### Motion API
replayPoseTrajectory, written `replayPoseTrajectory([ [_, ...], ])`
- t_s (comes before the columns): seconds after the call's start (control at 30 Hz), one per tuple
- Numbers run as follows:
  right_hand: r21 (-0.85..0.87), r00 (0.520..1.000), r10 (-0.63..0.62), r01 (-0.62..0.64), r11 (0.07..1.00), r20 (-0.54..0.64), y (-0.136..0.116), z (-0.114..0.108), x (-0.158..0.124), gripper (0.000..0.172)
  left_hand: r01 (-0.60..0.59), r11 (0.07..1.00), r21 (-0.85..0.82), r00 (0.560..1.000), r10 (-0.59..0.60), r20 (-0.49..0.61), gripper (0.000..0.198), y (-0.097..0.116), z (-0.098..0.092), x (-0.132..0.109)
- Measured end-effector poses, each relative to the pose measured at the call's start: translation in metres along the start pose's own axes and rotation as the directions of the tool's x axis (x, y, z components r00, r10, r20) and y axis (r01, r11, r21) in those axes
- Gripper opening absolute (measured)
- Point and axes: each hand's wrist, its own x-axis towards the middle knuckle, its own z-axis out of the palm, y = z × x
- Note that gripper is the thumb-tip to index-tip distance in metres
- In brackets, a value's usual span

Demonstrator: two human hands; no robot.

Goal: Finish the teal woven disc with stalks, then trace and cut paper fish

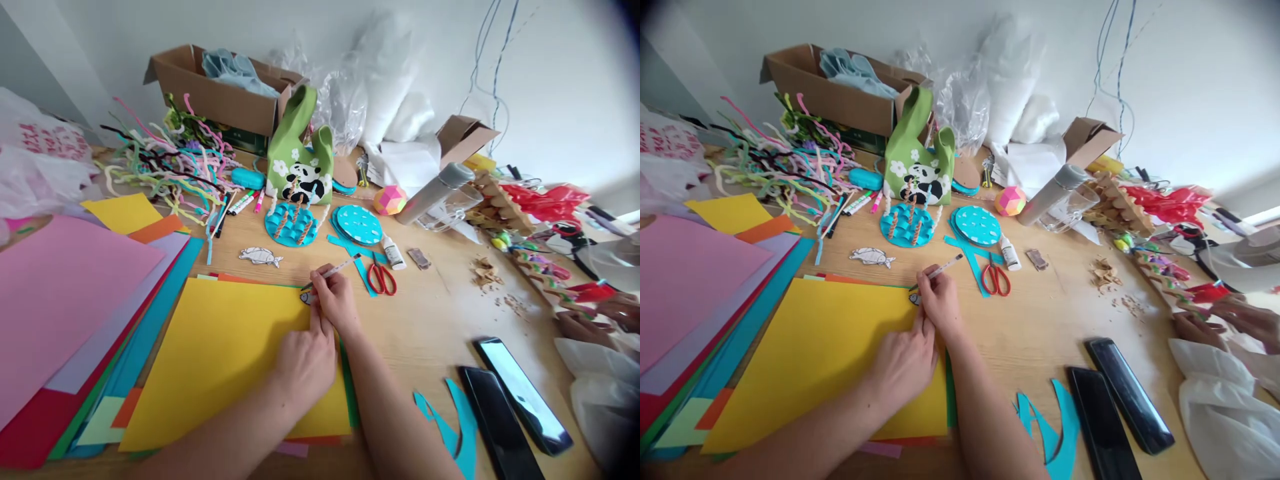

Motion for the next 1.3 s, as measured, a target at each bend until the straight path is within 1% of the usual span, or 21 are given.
replayPoseTrajectory([
  [0.17, -0.109, 0.997, -0.059, 0.064, 0.992, 0.050, -0.0007, -0.0022, -0.0008, 0.028, -0.008, 0.998, -0.061, 0.998, 0.011, 0.055, 0.034, -0.0010, -0.0038, 0.0008],
  [0.3, -0.210, 0.992, -0.108, 0.119, 0.970, 0.060, -0.0015, -0.0011, -0.0035, 0.028, -0.013, 0.995, -0.097, 0.999, 0.017, 0.049, 0.031, -0.0028, -0.0012, -0.0003],
  [0.47, -0.296, 0.988, -0.151, 0.152, 0.943, 0.029, -0.0014, 0.0005, -0.0066, 0.030, -0.043, 0.994, -0.105, 0.999, 0.046, 0.026, 0.029, -0.0043, 0.0030, -0.0009],
  [0.67, -0.326, 0.987, -0.163, 0.154, 0.933, -0.002, -0.0006, 0.0006, -0.0074, 0.032, -0.048, 0.994, -0.100, 0.998, 0.051, 0.035, 0.031, -0.0049, 0.0012, -0.0010],
  [1.07, -0.344, 0.984, -0.175, 0.174, 0.923, 0.030, -0.0014, 0.0004, -0.0068, 0.030, -0.056, 0.994, -0.096, 0.998, 0.060, 0.035, 0.029, -0.0048, 0.0038, -0.0020],
  [1.3, -0.315, 0.984, -0.168, 0.175, 0.933, 0.052, -0.0009, 0.0009, -0.0077, 0.029, -0.062, 0.993, -0.102, 0.997, 0.066, 0.042, 0.028, -0.0052, 0.0033, -0.0024],
])
